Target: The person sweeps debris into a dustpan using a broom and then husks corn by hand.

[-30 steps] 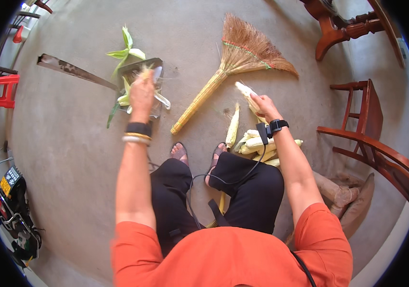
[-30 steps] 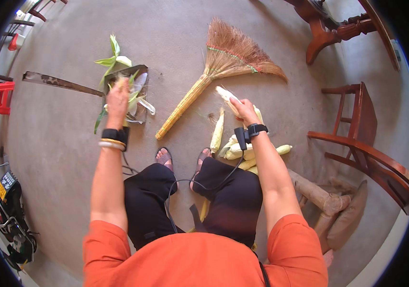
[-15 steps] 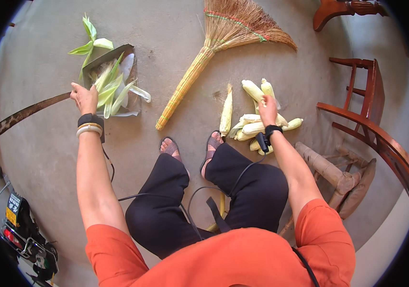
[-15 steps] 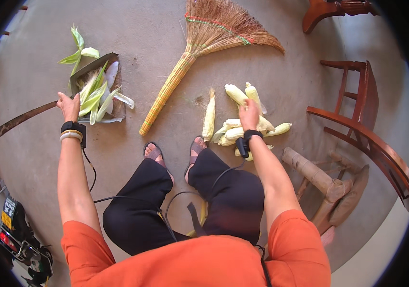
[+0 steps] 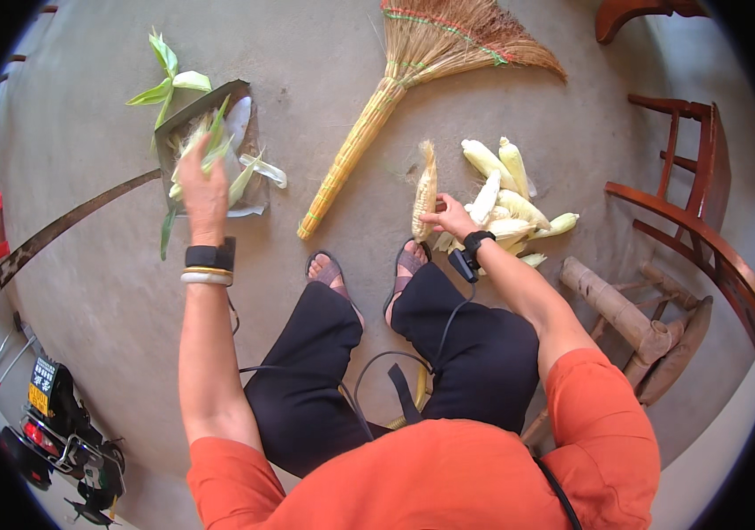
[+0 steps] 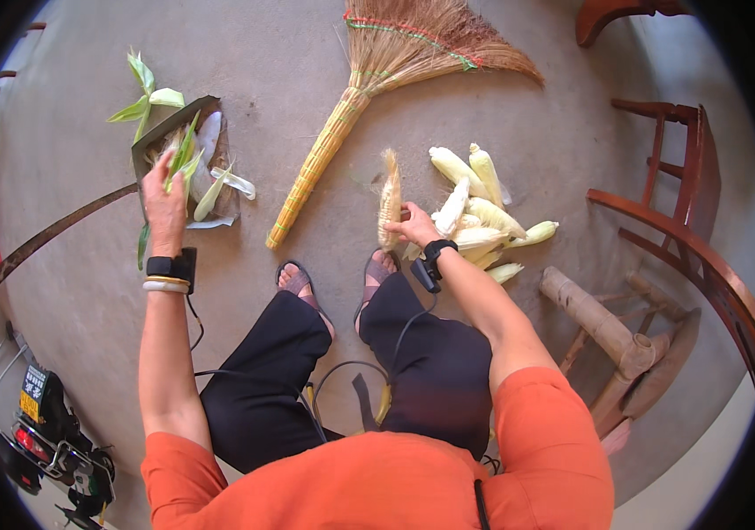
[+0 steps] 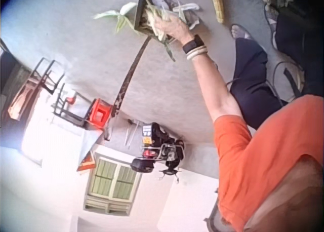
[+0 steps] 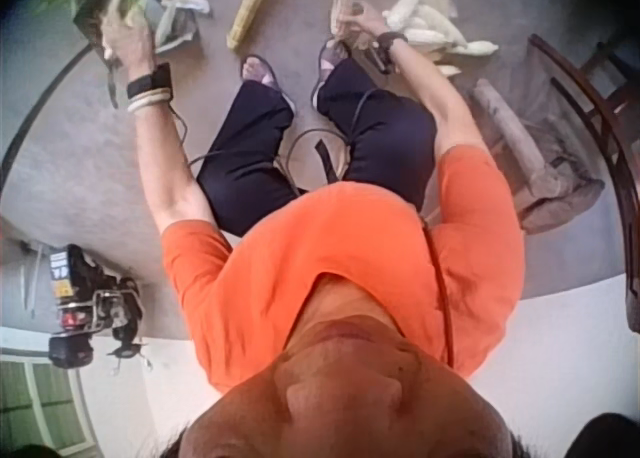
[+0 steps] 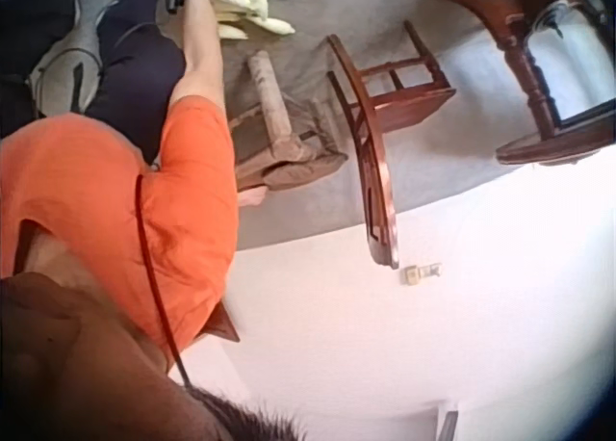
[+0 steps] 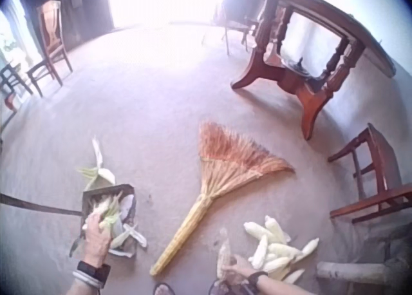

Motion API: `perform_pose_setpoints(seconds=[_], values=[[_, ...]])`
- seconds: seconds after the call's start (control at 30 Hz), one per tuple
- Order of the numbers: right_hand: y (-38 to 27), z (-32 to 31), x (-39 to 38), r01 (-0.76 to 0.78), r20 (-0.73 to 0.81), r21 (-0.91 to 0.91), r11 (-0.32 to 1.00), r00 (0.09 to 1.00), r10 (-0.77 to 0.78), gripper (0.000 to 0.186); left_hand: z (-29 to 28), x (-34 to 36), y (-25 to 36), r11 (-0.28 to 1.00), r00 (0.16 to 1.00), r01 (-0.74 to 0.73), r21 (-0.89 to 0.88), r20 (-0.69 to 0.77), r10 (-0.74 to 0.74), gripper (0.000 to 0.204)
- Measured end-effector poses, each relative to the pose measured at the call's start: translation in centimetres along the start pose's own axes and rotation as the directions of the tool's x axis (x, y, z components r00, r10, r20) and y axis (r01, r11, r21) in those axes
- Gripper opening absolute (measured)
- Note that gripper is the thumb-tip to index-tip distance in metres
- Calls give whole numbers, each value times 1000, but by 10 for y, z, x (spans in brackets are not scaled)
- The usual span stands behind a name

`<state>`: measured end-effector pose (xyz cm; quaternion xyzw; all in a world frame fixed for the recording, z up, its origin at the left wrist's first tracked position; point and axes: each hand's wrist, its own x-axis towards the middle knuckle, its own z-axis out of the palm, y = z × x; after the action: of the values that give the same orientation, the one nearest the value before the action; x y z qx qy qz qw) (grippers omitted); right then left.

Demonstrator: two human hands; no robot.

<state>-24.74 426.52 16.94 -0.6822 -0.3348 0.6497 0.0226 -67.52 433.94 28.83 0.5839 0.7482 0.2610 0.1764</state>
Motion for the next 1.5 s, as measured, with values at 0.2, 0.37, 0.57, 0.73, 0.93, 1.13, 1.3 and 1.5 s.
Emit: perform_pose_setpoints(seconds=[0.2,0.37,0.57,0.73,0.93,1.13,1.3,1.5], values=[[-100,-4,-63,-5,396,431,902,900,-184,71,10,-15,81,776,846,355,-522,532,-29,33],[-194,0,-143,175,583,353,919,727,-363,65,-28,-37,154,743,753,441,-504,658,-1,51],[-232,40,-207,378,475,391,839,698,-536,47,-75,-56,187,396,838,489,-778,545,36,43],[-223,61,-237,493,307,389,778,727,-614,47,-93,-79,199,281,909,416,-865,402,-109,40],[-209,70,-232,385,299,590,709,712,-635,45,-96,-80,207,354,906,420,-836,405,-120,37],[-223,70,-226,485,252,512,709,704,-664,45,-103,-68,211,368,913,407,-836,383,-139,37],[-224,68,-228,499,225,469,729,730,-645,43,-95,-65,209,386,908,416,-823,398,-130,37],[-220,74,-228,565,131,388,728,748,-651,40,-87,-66,205,433,895,435,-789,432,-111,36]])
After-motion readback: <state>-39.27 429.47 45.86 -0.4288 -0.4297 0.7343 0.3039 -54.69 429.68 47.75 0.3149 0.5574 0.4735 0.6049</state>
